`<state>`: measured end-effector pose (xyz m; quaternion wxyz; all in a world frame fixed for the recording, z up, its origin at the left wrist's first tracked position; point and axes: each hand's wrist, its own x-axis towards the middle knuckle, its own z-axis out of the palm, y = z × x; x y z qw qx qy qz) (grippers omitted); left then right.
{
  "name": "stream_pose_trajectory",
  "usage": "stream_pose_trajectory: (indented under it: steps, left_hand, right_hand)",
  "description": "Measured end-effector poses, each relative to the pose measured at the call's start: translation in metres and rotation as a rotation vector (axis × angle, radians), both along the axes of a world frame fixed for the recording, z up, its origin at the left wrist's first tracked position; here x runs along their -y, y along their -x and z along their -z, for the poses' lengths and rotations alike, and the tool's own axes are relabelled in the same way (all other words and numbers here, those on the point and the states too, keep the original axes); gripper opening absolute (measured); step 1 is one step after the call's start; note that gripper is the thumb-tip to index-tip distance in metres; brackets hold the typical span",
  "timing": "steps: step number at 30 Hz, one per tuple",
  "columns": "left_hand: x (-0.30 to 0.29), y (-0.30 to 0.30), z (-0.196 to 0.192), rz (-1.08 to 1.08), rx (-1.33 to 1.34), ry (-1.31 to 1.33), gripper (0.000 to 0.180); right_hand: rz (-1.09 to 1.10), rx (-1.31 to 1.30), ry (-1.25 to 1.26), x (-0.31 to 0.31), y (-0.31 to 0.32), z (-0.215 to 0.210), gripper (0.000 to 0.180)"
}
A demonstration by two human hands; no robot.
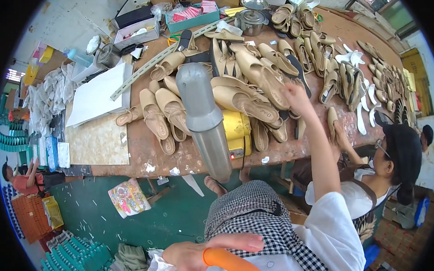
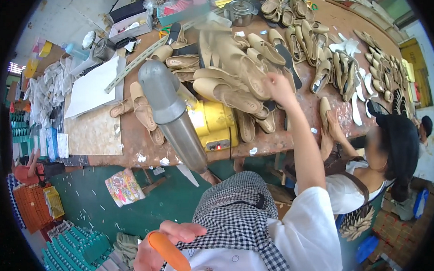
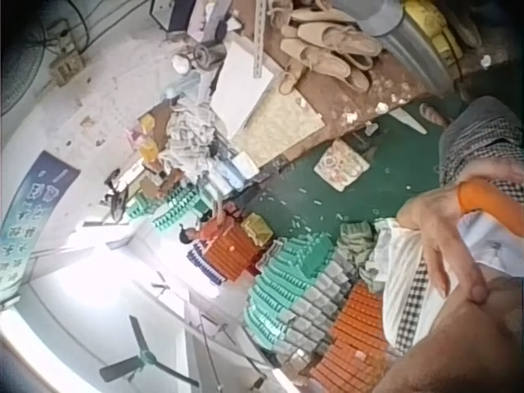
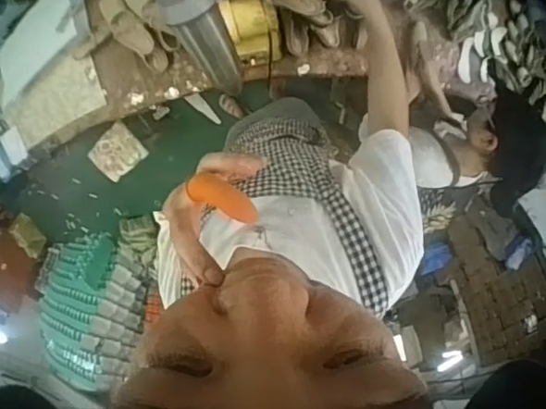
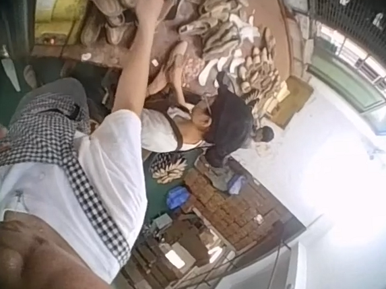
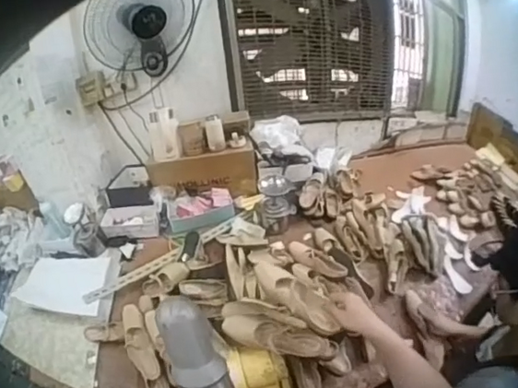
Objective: Inspecting and finishing shoes using a heat gun and cleaning cloth at a manufacturing station.
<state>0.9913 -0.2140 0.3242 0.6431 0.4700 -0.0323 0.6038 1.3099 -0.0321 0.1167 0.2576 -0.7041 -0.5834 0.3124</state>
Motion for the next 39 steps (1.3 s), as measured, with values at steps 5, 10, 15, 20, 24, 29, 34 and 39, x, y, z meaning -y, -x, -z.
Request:
stream_pose_trajectory:
  steps: [5, 10, 15, 20, 24, 29, 34, 39]
  left_hand:
    - [-0.017, -0.014, 0.008, 0.318, 0.089, -0.136, 0.035]
    - [-0.011, -0.064, 0.110, 0.633, -0.493, 0.572, 0.061]
    - [-0.007, -0.100, 0.223, -0.044, -0.663, 0.902, 0.084]
    - [0.003, -0.094, 0.223, -0.107, -0.878, 0.783, 0.077]
    - [0.024, -0.059, 0.201, 0.079, -0.784, 1.013, 0.071]
    - [0.042, -0.046, 0.194, 0.410, -0.794, 1.025, 0.075]
    - [0.045, -0.052, 0.216, 0.315, -0.797, 0.922, 0.069]
    - [0.017, -0.066, 0.205, 0.274, -0.712, 0.837, 0.069]
  right_hand:
    - [-0.129, -0.037, -0.186, 0.048, 0.044, 0.018, 0.018]
    - [-0.106, 0.266, -0.450, 0.071, 0.054, 0.020, 0.012]
    - [-0.044, 0.141, -0.240, 0.141, 0.054, -0.007, 0.011]
    - [-0.437, -0.070, 0.341, 0.158, 0.046, -0.058, 0.018]
    - [-0.215, 0.072, 0.017, 0.049, 0.029, -0.038, 0.020]
    - [-0.268, 0.769, -0.333, -0.034, 0.061, 0.037, 0.025]
    - [-0.308, 0.390, -0.367, -0.002, 0.080, -0.048, 0.034]
    - [0.050, -0.005, -0.174, 0.119, 0.087, -0.093, 0.045]
